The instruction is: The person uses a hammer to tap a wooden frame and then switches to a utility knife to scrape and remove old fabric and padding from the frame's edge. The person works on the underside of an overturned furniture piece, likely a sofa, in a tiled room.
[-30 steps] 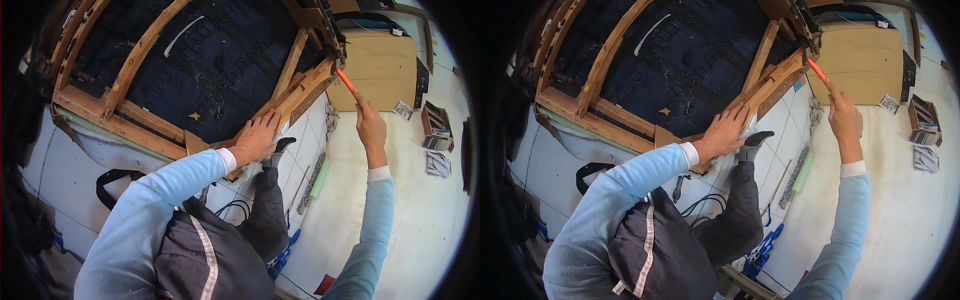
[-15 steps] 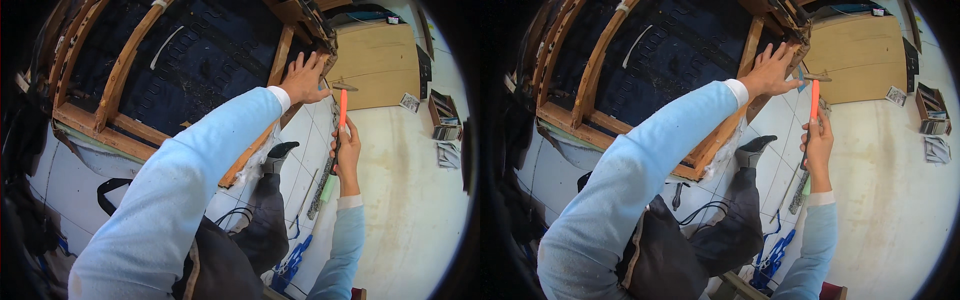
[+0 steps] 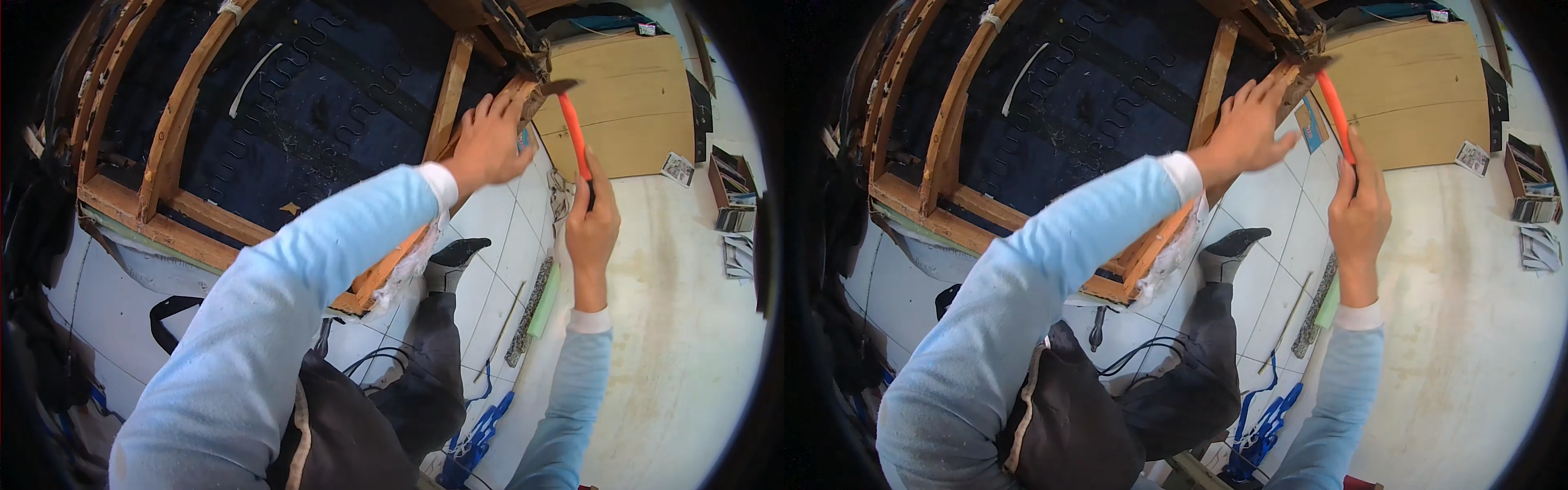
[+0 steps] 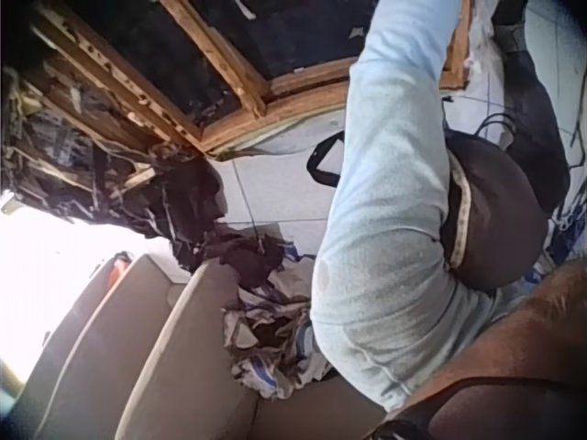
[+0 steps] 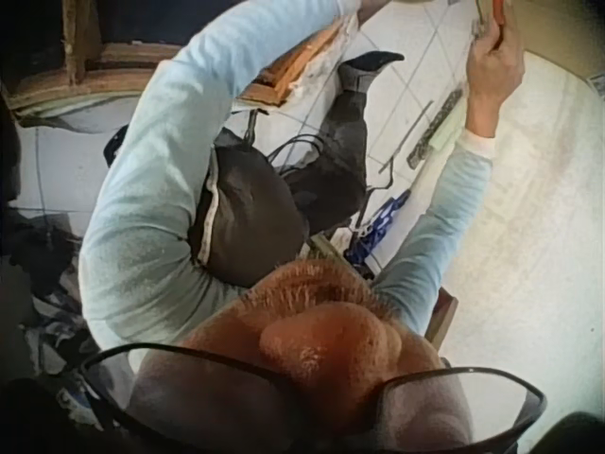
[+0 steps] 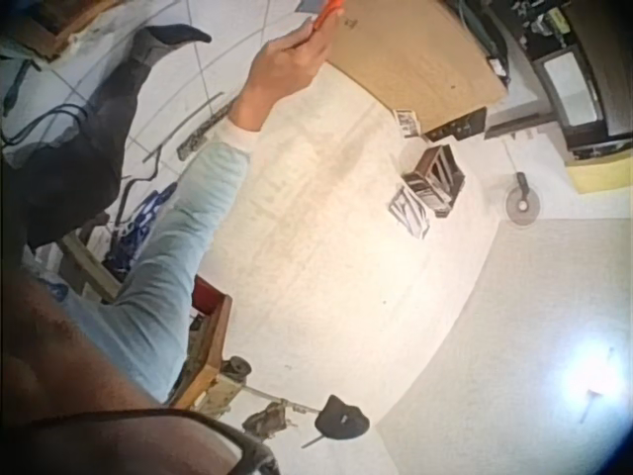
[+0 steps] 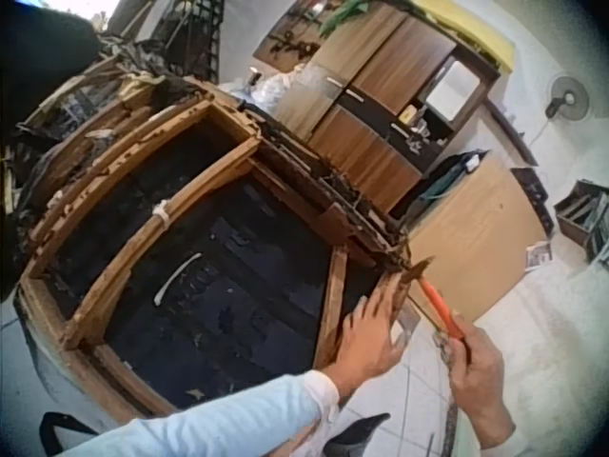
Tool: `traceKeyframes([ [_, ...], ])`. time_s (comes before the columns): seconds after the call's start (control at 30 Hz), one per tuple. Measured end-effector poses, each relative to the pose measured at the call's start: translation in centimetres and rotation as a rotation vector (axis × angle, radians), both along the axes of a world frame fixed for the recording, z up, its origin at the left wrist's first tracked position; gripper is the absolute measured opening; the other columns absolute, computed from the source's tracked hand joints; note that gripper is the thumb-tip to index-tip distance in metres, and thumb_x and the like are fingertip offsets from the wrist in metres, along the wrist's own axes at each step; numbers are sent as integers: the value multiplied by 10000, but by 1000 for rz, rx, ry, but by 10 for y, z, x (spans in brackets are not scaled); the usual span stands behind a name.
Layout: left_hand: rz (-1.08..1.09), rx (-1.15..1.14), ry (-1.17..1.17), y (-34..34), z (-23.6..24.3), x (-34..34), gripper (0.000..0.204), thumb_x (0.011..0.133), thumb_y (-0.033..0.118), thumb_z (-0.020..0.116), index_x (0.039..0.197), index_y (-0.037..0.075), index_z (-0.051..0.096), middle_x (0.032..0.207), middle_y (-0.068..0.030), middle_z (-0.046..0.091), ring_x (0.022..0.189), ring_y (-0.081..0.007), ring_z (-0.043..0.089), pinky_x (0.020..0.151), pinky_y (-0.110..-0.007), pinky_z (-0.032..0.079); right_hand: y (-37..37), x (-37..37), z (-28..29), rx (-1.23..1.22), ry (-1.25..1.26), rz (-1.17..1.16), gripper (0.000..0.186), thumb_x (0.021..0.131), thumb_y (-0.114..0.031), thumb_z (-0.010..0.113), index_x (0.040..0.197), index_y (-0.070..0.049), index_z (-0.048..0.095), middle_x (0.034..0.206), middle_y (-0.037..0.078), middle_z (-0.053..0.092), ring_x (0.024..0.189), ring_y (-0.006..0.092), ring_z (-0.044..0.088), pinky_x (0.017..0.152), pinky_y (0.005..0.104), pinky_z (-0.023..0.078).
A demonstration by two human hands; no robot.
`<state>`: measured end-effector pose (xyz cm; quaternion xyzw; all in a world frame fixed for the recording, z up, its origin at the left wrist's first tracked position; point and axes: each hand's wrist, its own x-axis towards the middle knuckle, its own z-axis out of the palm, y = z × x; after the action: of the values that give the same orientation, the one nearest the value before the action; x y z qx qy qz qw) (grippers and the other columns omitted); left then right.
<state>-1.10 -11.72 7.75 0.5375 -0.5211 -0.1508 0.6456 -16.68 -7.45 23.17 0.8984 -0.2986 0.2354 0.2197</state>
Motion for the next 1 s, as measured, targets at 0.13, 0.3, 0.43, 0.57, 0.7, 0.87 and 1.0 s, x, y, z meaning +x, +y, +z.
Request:
traceKeyframes([
  [0.13,137,-14,-190,34,-4,-20,991,923,390,855,1674,-29,364,1510,-239,432,1456,-421,377,1232,-575,297,-9,27,17,-54,114,-84,496,1109,-109,660,1569,-295,670,1039,74,771,868,308,746,778,442,611],
  [0.3,306,-18,-446,30,-13,-19,976,886,371,880,1668,12,420,1434,-151,450,1368,-352,411,1184,-525,311,-15,30,29,-139,424,-257,545,1087,-122,676,1572,-370,660,1021,30,751,842,260,742,699,421,594],
  [0.43,375,-56,-497,22,-24,-26,901,908,279,829,1677,36,428,1398,-105,459,1321,-329,426,1165,-502,318,-13,32,34,-163,292,-55,614,1057,-104,698,1592,-398,633,1012,15,736,815,243,731,663,416,582],
  [0.57,416,-6,-553,20,-26,-23,764,967,142,702,1681,61,443,1368,-112,464,1298,-327,441,1137,-486,335,-7,56,33,-162,282,39,619,1063,-103,693,1593,-417,624,1012,18,741,820,262,730,673,423,587],
  [0.7,418,-24,-502,18,-22,-29,732,970,89,657,1676,95,467,1327,-109,485,1267,-327,458,1100,-484,354,-38,29,27,-134,474,-139,588,1076,-110,678,1580,-409,636,1020,38,745,860,290,736,702,445,593],
  [0.87,434,-33,-489,18,-26,-25,738,951,96,669,1665,103,482,1283,-106,504,1231,-328,476,1067,-485,365,-34,39,20,-14,293,-97,511,1090,-165,663,1558,-371,656,1048,103,748,933,358,743,767,509,593],
  [1.0,434,-43,-495,21,-23,-27,748,941,97,676,1663,107,482,1268,-107,505,1211,-325,480,1050,-481,369,-40,22,16,-37,391,-149,523,1100,-147,654,1578,-361,645,1038,99,732,904,351,732,751,485,587],
])
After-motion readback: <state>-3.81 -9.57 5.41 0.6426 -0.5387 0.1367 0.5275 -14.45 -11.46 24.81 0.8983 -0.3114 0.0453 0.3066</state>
